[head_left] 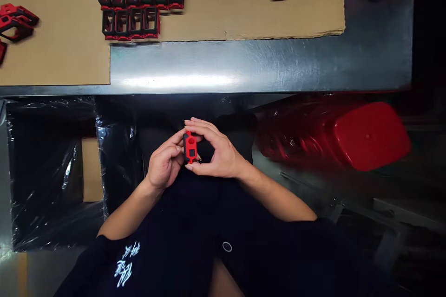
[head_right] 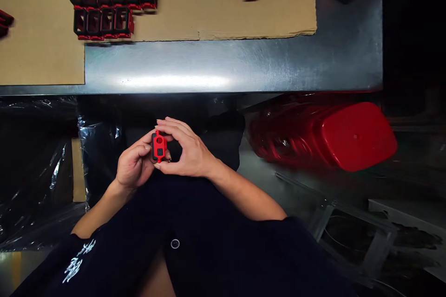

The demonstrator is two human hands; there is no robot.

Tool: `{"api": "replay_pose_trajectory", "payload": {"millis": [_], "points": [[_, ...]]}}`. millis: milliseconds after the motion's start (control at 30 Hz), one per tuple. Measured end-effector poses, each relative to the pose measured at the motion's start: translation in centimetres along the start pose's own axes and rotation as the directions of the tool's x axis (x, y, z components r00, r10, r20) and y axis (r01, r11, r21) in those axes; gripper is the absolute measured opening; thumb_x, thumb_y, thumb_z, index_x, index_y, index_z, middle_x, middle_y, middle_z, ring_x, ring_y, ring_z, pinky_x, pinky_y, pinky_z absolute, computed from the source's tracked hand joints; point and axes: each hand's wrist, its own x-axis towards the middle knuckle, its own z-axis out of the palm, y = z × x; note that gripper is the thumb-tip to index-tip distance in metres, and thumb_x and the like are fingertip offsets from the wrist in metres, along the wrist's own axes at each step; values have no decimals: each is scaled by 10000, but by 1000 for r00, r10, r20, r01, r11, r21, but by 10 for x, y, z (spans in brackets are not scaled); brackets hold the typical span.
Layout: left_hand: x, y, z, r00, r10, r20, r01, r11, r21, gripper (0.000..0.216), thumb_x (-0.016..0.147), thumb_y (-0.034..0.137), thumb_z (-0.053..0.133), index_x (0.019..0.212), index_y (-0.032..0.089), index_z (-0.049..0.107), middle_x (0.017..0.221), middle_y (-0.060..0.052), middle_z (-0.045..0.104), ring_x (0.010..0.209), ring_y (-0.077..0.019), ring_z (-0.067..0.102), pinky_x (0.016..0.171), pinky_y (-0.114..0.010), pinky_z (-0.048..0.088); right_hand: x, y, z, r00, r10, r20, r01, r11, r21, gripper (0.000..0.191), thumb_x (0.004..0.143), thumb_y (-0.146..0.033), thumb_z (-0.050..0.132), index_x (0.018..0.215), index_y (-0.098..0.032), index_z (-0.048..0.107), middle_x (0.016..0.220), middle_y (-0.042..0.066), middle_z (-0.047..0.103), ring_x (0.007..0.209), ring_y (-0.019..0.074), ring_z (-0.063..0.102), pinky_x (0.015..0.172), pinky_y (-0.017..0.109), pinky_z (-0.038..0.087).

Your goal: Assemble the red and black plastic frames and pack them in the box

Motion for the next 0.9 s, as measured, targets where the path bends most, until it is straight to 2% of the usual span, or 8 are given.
{"api": "replay_pose_trajectory", "payload": {"millis": [133,333,400,467,533,600,767,900], "points": [[-8,1,-11,997,30,75,-36,995,93,588,782,260,672,1359,153,647,1296,-157,719,1018,-295,754,818,-375,627,-2,-2,2,1000,-4,-9,3,1000,-5,730,719,-236,818,1399,-197,554,1426,175,634,1438,325,508,1170,545,454],[-15,-1,-13,994,75,75,-99,913,397,727,797,326,838,1457,202,559,1321,-149,711,1098,-283,739,852,-332,609,-8,-8,-3,1000,29,-13,-29,1000,-8,725,735,-306,856,1398,-241,569,1426,143,636,1438,333,501,1173,562,439],[-17,0,-13,991,114,74,-135,879,457,757,820,325,827,1495,207,506,1274,-137,736,1072,-257,748,853,-319,605,-12,-11,-10,992,125,-20,-123,990,76,750,699,-359,897,1378,-248,598,1410,134,640,1371,330,560,1109,517,506],[-19,1,-15,980,172,97,-198,824,531,800,852,309,801,1549,222,417,1239,-120,754,1051,-226,749,857,-304,599,-16,-15,-18,954,299,-15,-286,925,251,613,746,-422,864,1295,-232,669,1202,105,725,1097,264,704,877,391,611],[-20,2,-17,962,223,155,-271,735,621,824,887,284,766,1588,247,334,1261,-111,748,1026,-199,749,835,-284,599,-18,-19,-25,884,463,62,-442,787,431,418,852,-471,759,1169,-199,743,837,38,731,702,154,684,593,260,547],[-21,3,-19,933,262,248,-359,612,705,842,906,264,740,1609,274,278,1300,-107,731,994,-184,755,797,-270,604,-17,-24,-28,826,537,175,-539,659,525,388,893,-510,699,1069,-176,786,598,-17,640,487,94,540,465,218,422],[-19,6,-18,829,332,450,-541,277,794,872,928,224,697,1635,292,193,1345,-106,709,1162,-226,724,985,-374,585,-10,-36,-24,765,564,311,-630,553,546,376,815,-511,789,938,-157,810,536,-19,636,446,80,504,434,205,360],[-17,8,-18,779,381,498,-583,148,799,869,930,182,674,1640,292,185,1364,-103,698,1229,-234,688,1123,-448,497,-9,-40,-18,770,563,301,-622,554,553,335,777,-478,838,881,-162,799,561,-16,661,460,81,515,451,207,387]]}}
